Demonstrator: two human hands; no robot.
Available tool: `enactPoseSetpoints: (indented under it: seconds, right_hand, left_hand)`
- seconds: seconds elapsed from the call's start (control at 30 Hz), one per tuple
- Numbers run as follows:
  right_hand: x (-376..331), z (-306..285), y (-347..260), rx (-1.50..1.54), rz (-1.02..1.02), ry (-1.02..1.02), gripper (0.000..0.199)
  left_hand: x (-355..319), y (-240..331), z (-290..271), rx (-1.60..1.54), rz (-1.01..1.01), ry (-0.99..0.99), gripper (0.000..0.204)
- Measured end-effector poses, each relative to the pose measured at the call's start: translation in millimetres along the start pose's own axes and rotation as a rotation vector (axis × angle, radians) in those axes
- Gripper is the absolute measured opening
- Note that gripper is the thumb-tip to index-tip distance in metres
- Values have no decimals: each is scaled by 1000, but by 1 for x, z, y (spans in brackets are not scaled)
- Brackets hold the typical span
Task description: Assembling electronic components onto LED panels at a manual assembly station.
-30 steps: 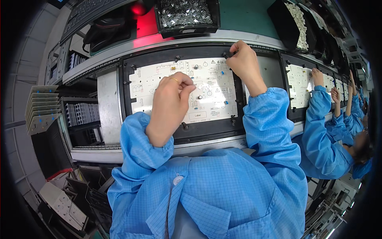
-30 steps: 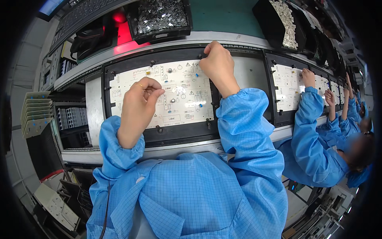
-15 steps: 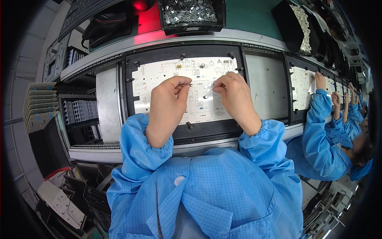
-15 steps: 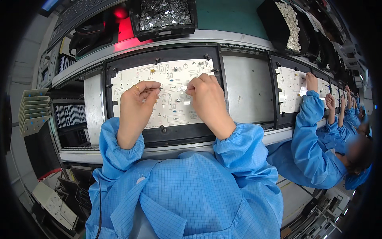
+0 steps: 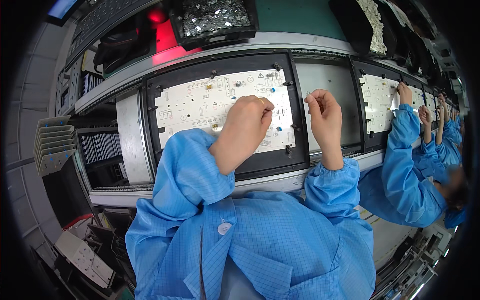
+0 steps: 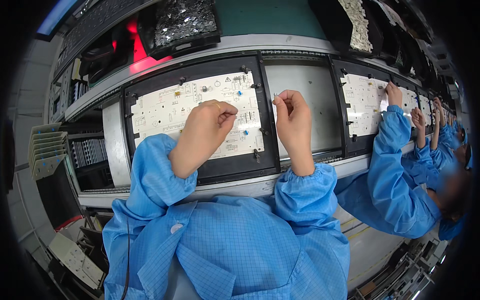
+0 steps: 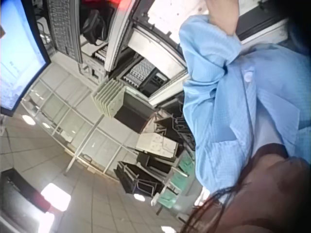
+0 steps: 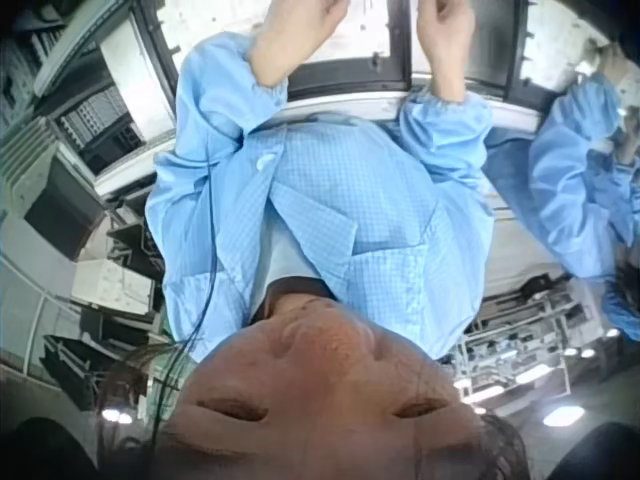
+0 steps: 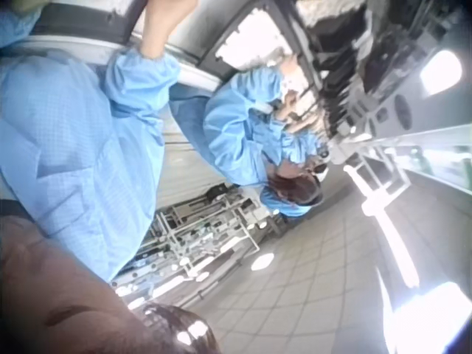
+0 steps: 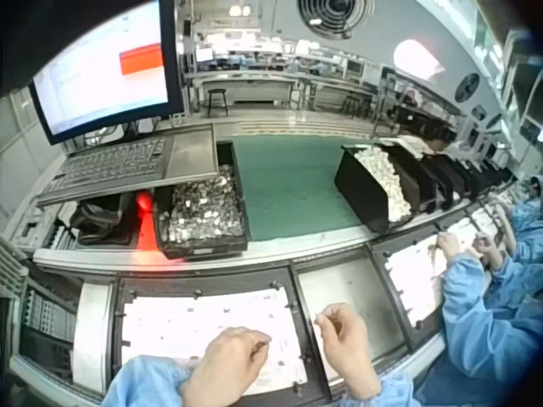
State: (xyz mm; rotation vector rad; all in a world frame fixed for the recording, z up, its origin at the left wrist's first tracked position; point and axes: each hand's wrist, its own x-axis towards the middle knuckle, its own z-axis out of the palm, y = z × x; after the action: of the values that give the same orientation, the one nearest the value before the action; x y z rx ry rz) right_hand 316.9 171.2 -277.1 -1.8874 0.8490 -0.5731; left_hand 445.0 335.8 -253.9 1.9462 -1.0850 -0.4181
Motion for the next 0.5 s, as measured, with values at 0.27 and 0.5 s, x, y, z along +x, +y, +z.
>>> enactPoseSetpoints:
  seconds: [0.27,0.5]
  right_hand:
    - [5,-2,4,283,15,96,7]
    - [5,-6,3,278,-34,83,6]
  left_hand:
    - [10,-5,20,50,6,-73,17]
    - [15,2,21,59,-22,-83,12]
